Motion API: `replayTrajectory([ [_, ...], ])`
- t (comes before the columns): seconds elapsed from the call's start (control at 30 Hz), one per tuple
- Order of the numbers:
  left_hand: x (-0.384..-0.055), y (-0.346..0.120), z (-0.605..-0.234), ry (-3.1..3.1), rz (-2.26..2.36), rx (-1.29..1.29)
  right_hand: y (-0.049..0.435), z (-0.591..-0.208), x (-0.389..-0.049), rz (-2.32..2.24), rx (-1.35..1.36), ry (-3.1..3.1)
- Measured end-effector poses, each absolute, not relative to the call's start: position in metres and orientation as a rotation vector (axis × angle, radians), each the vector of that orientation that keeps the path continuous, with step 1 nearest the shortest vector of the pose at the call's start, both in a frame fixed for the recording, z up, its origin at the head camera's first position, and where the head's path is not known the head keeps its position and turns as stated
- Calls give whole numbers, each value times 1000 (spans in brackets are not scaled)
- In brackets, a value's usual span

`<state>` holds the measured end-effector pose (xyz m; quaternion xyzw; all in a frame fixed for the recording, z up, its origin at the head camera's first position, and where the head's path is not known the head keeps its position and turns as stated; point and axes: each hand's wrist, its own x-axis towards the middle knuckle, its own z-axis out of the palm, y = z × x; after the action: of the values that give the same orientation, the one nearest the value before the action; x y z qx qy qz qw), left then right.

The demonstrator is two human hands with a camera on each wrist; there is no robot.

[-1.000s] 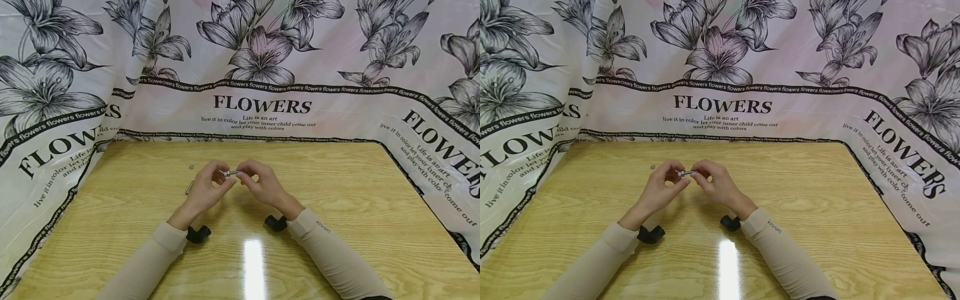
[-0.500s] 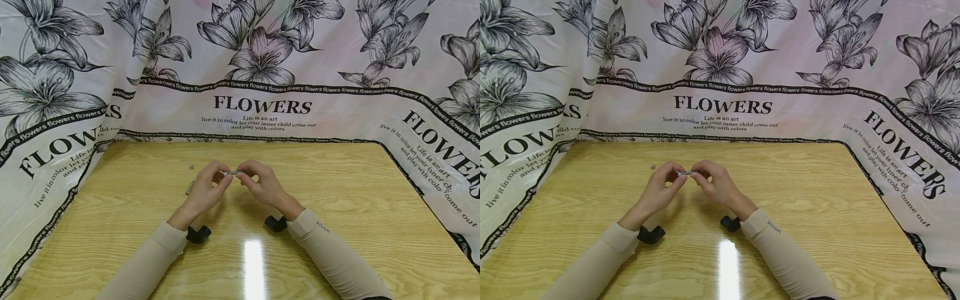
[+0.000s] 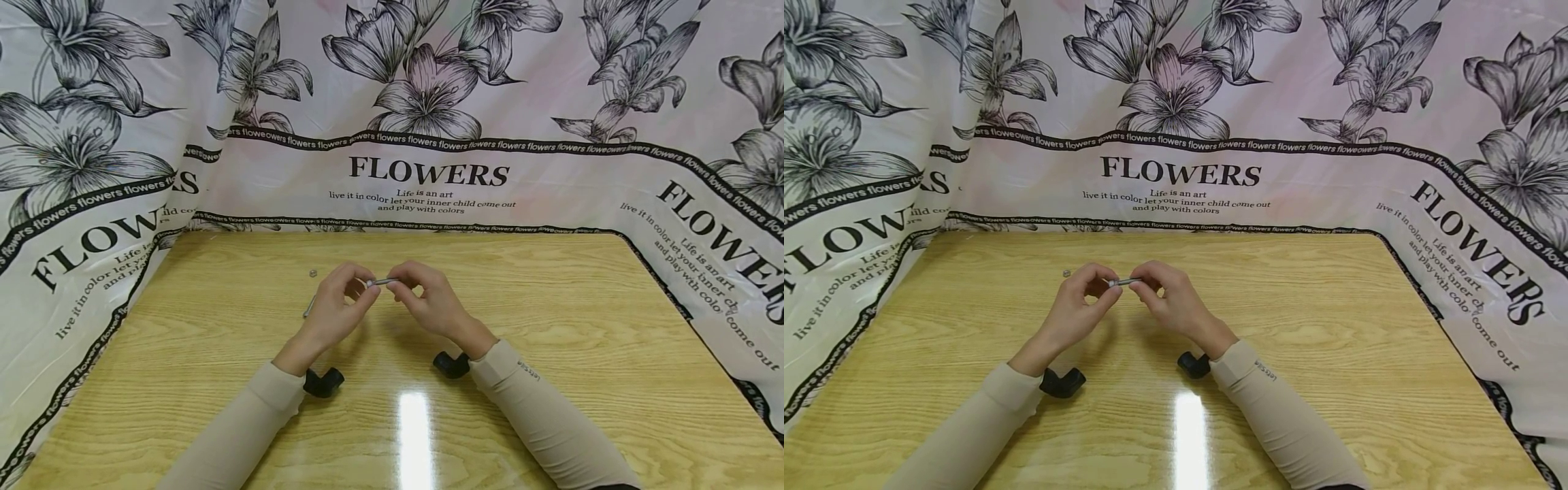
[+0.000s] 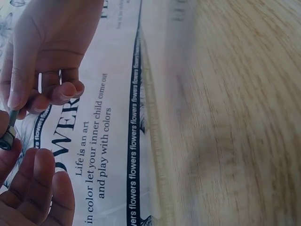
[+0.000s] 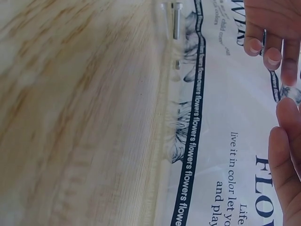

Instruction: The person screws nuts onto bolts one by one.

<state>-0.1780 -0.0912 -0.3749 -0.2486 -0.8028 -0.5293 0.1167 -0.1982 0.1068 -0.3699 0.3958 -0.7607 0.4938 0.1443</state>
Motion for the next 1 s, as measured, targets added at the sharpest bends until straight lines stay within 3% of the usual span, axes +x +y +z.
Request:
replayTrajectory([
  [0.3, -178, -93, -373, -2373, -1485, -714, 104, -345, -181, 1404, 1129, -2225],
  [0.63, -178, -93, -373, -2377, -1458, -709, 109, -376, -204, 1384, 1126, -2247],
  [1.0, -178, -93, -374, -2397, -1454, -666, 112, -380, -207, 1356, 1131, -2255],
])
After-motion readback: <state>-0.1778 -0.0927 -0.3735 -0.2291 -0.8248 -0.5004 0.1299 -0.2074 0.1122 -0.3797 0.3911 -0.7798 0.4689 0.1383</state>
